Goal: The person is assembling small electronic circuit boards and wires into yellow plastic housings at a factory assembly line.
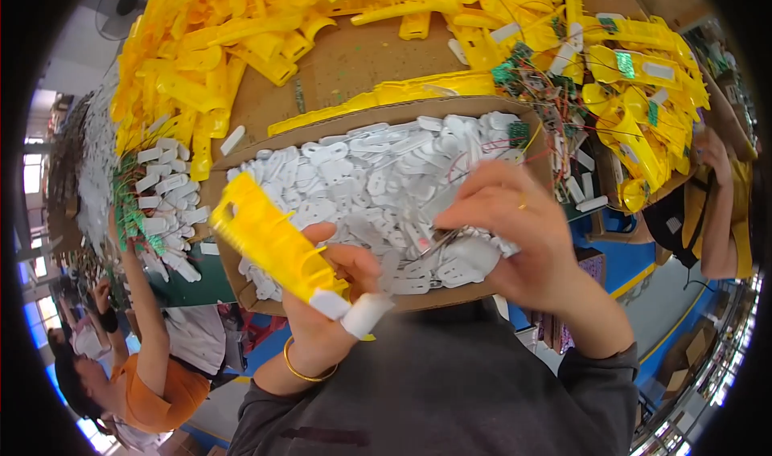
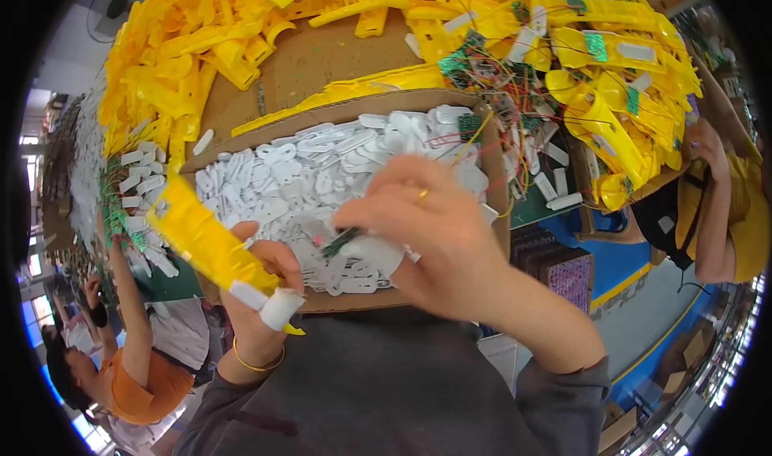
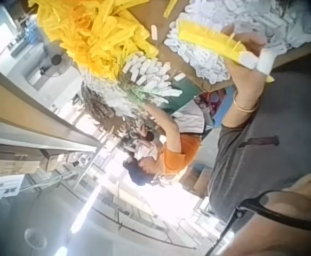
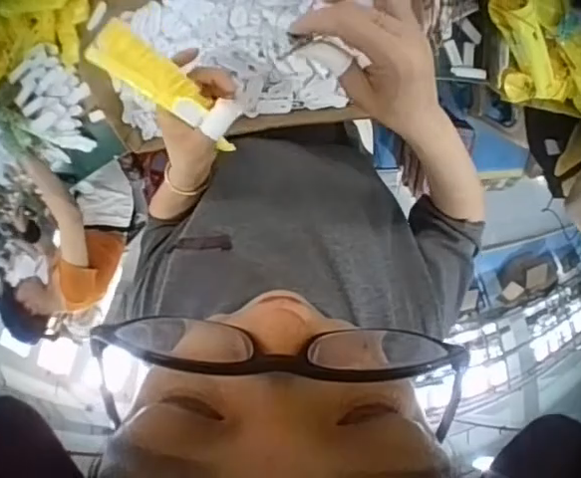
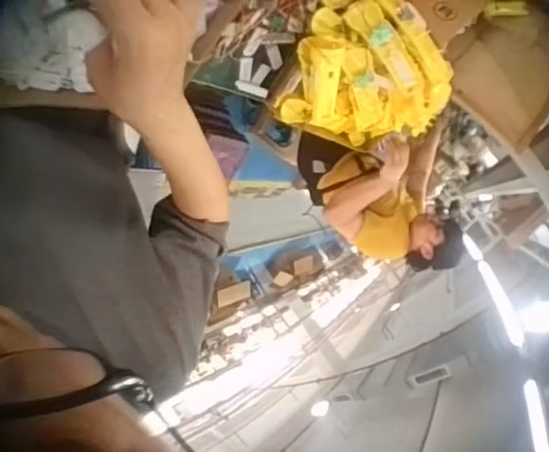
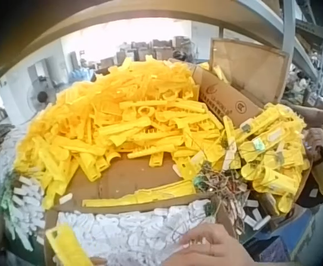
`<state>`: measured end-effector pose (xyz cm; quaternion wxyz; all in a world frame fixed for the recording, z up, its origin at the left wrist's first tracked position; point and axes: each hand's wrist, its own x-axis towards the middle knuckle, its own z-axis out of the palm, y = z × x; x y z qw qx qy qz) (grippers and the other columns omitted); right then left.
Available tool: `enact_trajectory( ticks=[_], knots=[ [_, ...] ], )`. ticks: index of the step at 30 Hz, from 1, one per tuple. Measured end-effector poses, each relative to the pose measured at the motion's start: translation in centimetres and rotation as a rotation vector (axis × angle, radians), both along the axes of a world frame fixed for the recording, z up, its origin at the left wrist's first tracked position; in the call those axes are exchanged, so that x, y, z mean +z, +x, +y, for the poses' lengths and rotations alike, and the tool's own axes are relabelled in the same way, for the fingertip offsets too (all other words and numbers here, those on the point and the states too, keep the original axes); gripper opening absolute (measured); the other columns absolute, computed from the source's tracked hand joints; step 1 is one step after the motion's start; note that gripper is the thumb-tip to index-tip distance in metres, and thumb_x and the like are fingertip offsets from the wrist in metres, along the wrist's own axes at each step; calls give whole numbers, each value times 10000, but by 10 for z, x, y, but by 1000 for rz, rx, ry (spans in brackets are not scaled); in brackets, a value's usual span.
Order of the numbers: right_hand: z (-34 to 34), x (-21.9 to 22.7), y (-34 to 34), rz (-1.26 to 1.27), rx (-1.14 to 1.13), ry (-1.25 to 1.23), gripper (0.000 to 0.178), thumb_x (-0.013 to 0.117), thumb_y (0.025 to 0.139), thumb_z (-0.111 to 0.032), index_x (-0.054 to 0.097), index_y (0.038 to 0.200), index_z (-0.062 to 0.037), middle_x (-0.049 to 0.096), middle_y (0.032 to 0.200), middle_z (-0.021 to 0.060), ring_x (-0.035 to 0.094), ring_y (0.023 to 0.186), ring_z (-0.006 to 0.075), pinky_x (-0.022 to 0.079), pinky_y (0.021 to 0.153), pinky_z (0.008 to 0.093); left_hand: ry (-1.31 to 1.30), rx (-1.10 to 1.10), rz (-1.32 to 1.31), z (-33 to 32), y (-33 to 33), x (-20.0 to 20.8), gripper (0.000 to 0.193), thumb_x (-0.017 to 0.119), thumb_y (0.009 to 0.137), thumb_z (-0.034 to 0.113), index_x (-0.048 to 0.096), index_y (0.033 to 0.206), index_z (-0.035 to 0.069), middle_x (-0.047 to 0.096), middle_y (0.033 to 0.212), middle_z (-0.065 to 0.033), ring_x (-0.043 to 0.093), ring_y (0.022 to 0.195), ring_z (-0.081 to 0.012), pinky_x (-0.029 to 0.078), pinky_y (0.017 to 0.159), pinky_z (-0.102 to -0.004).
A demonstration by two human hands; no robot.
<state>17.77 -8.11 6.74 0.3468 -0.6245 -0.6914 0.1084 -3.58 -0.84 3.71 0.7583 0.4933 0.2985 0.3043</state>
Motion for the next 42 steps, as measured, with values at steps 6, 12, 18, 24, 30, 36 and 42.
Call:
enact_trajectory(
  ticks=[6, 12, 18, 24, 30, 36, 42],
  knots=[
    [15, -27, -48, 681, 178, -42, 440, 625, 657, 38, 610, 1091, -33, 624, 894, 99, 587, 724, 229, 470, 637, 292, 244, 27, 13, 7, -10, -2, 727, 658, 682, -80, 256, 1280, 16, 577, 1022, -118, 591, 908, -172, 465, 800, -292],
    [20, -49, -58, 331, 35, 34, 474, 617, 617, 81, 617, 1075, -42, 567, 769, 91, 561, 628, 215, 439, 520, 276, 134, 135, 11, 10, -8, -14, 644, 633, 692, -99, 300, 1232, 8, 581, 1006, -107, 602, 872, -168, 477, 782, -283],
    [18, -39, -60, 206, -72, -66, 490, 600, 611, 96, 609, 1082, -40, 577, 820, 100, 576, 652, 225, 456, 528, 284, 147, 175, 115, 15, 0, -20, 600, 627, 702, -92, 322, 1209, 4, 570, 972, -97, 604, 795, -169, 495, 738, -270],
    [11, -19, -67, 582, -141, 26, 368, 698, 643, 32, 618, 996, -33, 591, 839, 107, 590, 620, 193, 477, 540, 271, -373, 69, -119, 27, 8, -24, 494, 545, 871, 252, 346, 1271, 42, 515, 1074, -80, 578, 870, -164, 496, 724, -277],
    [13, -32, -59, 361, -88, 26, 346, 740, 624, -8, 625, 949, -30, 588, 706, 77, 577, 573, 179, 454, 480, 267, -572, -102, -200, 23, 10, -37, 665, 408, 866, 579, 393, 1280, 58, 539, 1137, -79, 549, 1025, -199, 473, 862, -348],
    [16, -45, -58, 291, -45, 135, 373, 724, 574, 15, 625, 930, -38, 570, 675, 66, 562, 548, 188, 447, 467, 277, -492, -92, -54, 9, 16, -29, 633, 362, 889, 563, 410, 1266, 57, 528, 1172, -82, 546, 1051, -206, 474, 866, -354],
    [24, -46, -38, 405, 150, -32, 327, 711, 589, -3, 622, 899, -62, 555, 653, 41, 553, 527, 181, 439, 463, 286, -556, 38, -118, 0, 23, -35, 537, 362, 941, 452, 405, 1258, 21, 528, 1167, -98, 547, 1047, -207, 469, 864, -340]
  ],
)
